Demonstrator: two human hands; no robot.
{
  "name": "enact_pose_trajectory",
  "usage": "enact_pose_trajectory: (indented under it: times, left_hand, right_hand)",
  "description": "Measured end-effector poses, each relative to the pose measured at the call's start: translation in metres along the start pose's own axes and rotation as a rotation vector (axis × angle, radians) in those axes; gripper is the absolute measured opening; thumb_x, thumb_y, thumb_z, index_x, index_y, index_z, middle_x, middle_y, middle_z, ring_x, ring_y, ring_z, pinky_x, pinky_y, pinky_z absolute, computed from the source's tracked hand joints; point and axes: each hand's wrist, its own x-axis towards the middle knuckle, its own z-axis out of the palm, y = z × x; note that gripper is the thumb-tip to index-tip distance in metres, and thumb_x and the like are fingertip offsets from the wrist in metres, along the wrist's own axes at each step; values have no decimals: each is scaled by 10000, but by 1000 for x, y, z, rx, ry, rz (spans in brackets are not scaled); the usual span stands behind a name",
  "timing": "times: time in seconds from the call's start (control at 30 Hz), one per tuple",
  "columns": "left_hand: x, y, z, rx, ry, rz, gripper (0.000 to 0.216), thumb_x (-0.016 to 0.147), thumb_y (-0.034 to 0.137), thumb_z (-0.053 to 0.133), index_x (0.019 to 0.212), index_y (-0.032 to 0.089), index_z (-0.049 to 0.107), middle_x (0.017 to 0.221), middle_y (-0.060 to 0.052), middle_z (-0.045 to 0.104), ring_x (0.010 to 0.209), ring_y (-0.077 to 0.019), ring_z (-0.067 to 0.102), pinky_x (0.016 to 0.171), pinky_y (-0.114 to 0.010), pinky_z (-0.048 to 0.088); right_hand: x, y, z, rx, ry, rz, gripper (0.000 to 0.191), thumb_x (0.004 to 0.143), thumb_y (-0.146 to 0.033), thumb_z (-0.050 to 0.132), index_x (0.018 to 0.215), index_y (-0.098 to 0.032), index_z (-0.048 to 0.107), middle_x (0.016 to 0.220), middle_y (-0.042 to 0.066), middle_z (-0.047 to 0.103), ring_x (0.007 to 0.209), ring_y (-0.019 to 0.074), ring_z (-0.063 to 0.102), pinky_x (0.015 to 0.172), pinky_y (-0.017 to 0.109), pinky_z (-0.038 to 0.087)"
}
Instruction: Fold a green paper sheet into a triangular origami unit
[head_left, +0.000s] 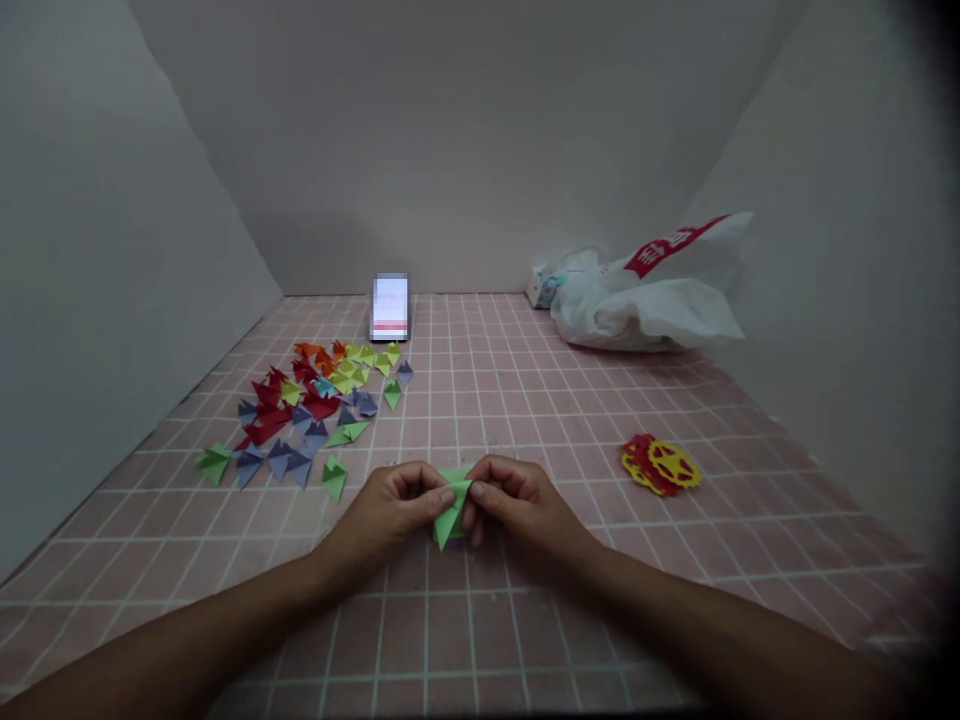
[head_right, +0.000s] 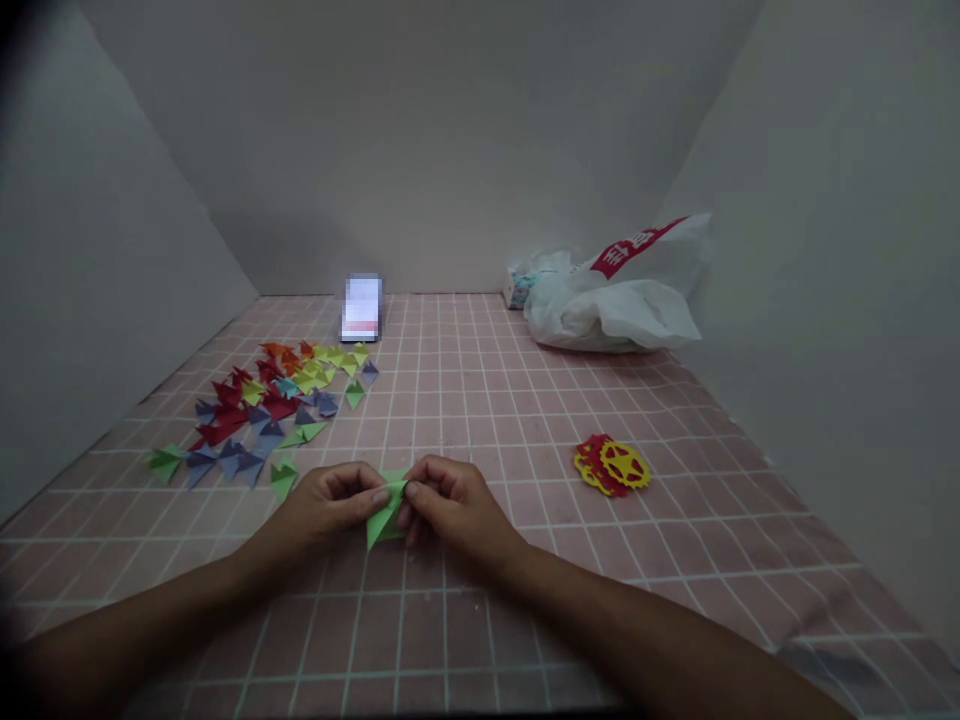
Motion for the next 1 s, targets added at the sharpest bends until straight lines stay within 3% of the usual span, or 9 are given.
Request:
enact_pose_trajectory:
  times: [0.4,0.57,0.77,1.0]
  left_hand:
    - [-4,3,1,100,39,82,217,757,334,660,665,154,582,616,36,549,585,-96,473,591,-228,373]
    - [-5,2,1,197,14,129,187,795,307,636,689,154,608,640,23,593,605,-102,506,600,-228,390]
    - [-3,-3,0,79,-56,90,179,791,325,660,742,155,639,680,10,629,639,-112,544,634,-237,416]
    - [0,-3,-2,-4,-21,47,224,796,367,662,732,153,645,661,20,593,618,-105,515,624,-231,405]
  right_hand:
    - [1,0,-3,23,-86,-16,231,847,-379,622,800,-154,596,651,12,659,498,99,600,511,238,479]
    - [0,0,-1,-41,-33,-3,249,823,-385,655,754,-155,589,604,-9,625,469,83,570,472,210,449]
    - [0,0,1,3,-10,23,246,817,-366,660,715,-158,575,586,-15,626,456,74,566,464,194,440]
    - [2,0,-3,8,14,-4,240,832,-362,652,732,-162,567,605,-11,648,462,80,577,478,199,444]
